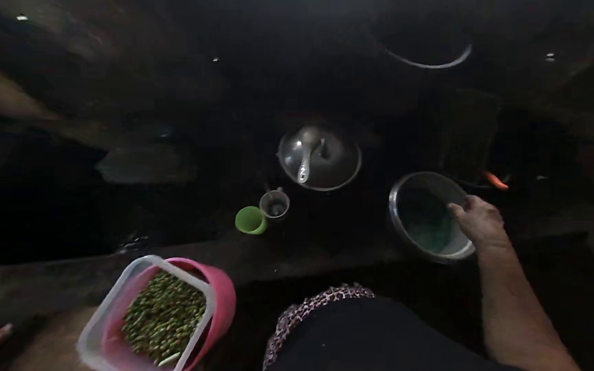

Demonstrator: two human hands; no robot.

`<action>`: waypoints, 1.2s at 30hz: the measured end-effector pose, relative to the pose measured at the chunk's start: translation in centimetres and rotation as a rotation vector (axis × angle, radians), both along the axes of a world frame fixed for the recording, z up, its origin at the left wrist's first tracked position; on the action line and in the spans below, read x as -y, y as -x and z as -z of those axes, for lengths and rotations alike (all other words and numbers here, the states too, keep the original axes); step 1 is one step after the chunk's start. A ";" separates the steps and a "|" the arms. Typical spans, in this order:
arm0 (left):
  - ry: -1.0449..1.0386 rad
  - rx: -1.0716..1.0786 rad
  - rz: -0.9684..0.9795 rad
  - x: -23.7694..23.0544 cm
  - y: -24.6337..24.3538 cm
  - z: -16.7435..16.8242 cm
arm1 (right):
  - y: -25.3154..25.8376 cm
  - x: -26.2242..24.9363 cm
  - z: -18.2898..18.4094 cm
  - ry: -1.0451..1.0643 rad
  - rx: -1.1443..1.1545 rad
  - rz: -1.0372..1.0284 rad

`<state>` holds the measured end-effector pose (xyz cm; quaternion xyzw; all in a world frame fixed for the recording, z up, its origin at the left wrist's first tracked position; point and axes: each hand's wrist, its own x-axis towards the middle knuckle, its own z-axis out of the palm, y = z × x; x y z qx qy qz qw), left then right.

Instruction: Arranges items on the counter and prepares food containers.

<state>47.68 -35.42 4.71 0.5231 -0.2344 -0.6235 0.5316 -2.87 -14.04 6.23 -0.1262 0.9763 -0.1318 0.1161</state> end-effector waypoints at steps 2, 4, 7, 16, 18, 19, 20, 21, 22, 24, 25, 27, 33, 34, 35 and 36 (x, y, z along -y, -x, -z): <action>0.138 -0.146 0.178 -0.3 -3.8 3.8 | -1.8 4.4 -0.5 0.203 -0.098 -0.286; 0.164 -0.127 0.155 -1.0 -4.7 4.7 | -4.1 9.9 -0.1 0.368 -0.105 -0.613; -0.003 -0.035 0.005 -2.0 -3.9 3.9 | -6.3 18.2 2.3 0.457 -0.212 -0.998; -0.061 0.013 -0.145 -5.6 -6.3 4.3 | -5.1 28.6 6.0 0.223 -0.419 -1.303; -0.061 0.020 -0.176 -6.3 -6.7 5.0 | -4.8 28.4 5.7 0.357 -0.418 -1.288; -0.053 0.029 -0.177 -6.7 -7.0 5.2 | -4.9 28.1 5.2 0.432 -0.393 -1.284; -0.041 0.023 -0.181 -6.9 -7.2 5.5 | -5.1 27.9 4.7 0.518 -0.367 -1.282; -0.032 0.011 -0.182 -6.9 -7.3 5.6 | -5.3 27.7 4.1 0.604 -0.344 -1.276; -0.029 -0.002 -0.175 -6.8 -7.4 5.7 | -5.6 27.6 3.5 0.674 -0.328 -1.264; -0.025 -0.019 -0.171 -6.7 -7.3 5.8 | -6.8 27.0 2.2 0.786 -0.319 -1.247; -0.026 -0.010 -0.171 -6.6 -7.0 5.8 | -7.6 26.7 1.5 0.820 -0.314 -1.249; -0.025 -0.010 -0.198 -6.4 -6.3 5.5 | -8.9 26.2 0.6 0.907 -0.267 -1.265; -0.088 -0.028 -0.286 -6.3 -5.9 5.1 | -12.8 25.8 2.3 1.170 0.030 -1.306; -0.091 -0.029 -0.292 -6.3 -6.4 5.3 | -14.0 25.9 2.6 1.197 0.111 -1.266; -0.088 -0.032 -0.298 -6.3 -7.1 5.6 | -15.3 25.9 2.8 1.211 0.189 -1.223; -0.083 -0.034 -0.308 -6.3 -7.9 5.9 | -16.6 26.1 3.1 1.226 0.264 -1.184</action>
